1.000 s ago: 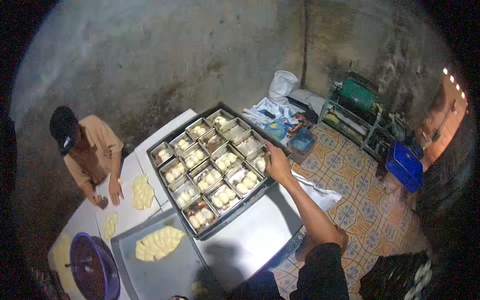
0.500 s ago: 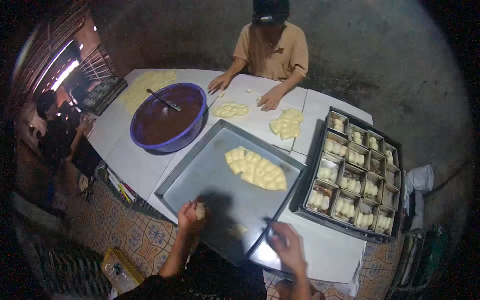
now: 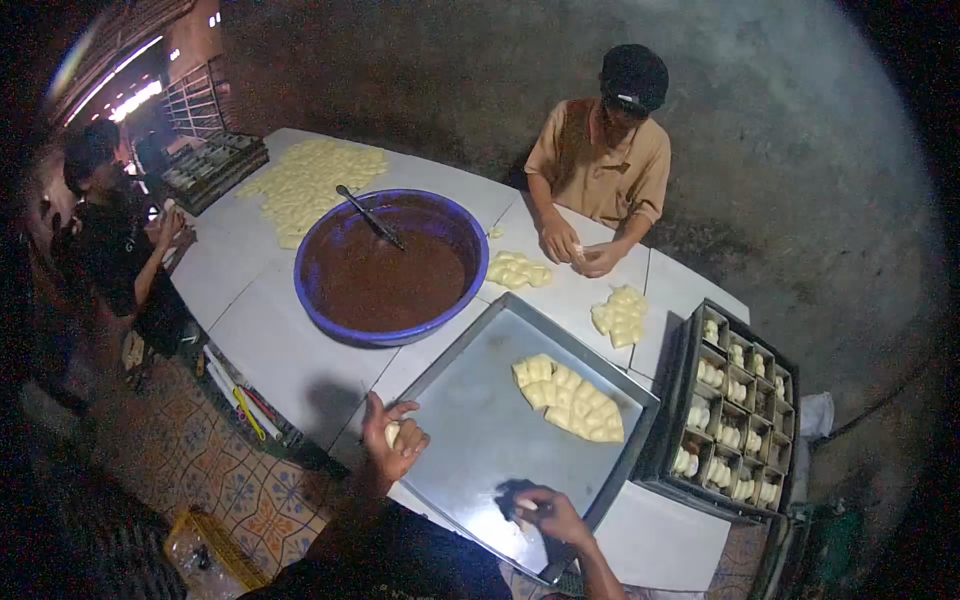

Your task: The person prepares filled pastries by taking pieces of dough, adding chocolate filling from a bowl by hand, folding and shaping the dough to enclose the filling, and arranging the dough pieces into baking molds.

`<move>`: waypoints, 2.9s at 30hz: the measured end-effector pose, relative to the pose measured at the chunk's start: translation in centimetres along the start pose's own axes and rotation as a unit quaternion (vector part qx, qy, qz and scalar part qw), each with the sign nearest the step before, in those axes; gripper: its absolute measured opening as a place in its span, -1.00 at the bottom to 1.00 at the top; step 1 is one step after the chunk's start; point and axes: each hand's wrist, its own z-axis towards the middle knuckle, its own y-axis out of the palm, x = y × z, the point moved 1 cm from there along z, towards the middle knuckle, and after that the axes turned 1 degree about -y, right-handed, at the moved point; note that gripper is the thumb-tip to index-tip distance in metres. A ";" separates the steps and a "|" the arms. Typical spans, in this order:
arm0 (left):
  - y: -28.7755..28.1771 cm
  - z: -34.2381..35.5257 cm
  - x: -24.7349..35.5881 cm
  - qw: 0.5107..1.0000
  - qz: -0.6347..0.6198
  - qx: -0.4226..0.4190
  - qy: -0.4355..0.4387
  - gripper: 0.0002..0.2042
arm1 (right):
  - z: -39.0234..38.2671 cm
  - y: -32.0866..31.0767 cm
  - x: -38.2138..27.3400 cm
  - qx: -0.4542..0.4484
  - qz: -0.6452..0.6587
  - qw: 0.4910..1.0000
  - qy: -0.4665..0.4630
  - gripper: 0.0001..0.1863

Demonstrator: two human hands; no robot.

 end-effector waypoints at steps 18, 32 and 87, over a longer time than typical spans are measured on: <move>1.0 4.5 0.9 0.972 0.156 -0.108 -0.142 -0.38 | 12.5 9.7 -14.4 0.267 -0.096 0.951 -0.124 -0.62; 2.2 0.6 2.1 0.850 0.493 0.099 0.157 -0.82 | 15.2 9.6 -13.2 0.283 -0.001 0.941 -0.188 -0.75; 3.7 0.1 -1.3 0.798 0.582 -0.157 0.001 -0.82 | 7.1 8.7 -10.8 0.381 0.039 0.890 -0.246 -0.87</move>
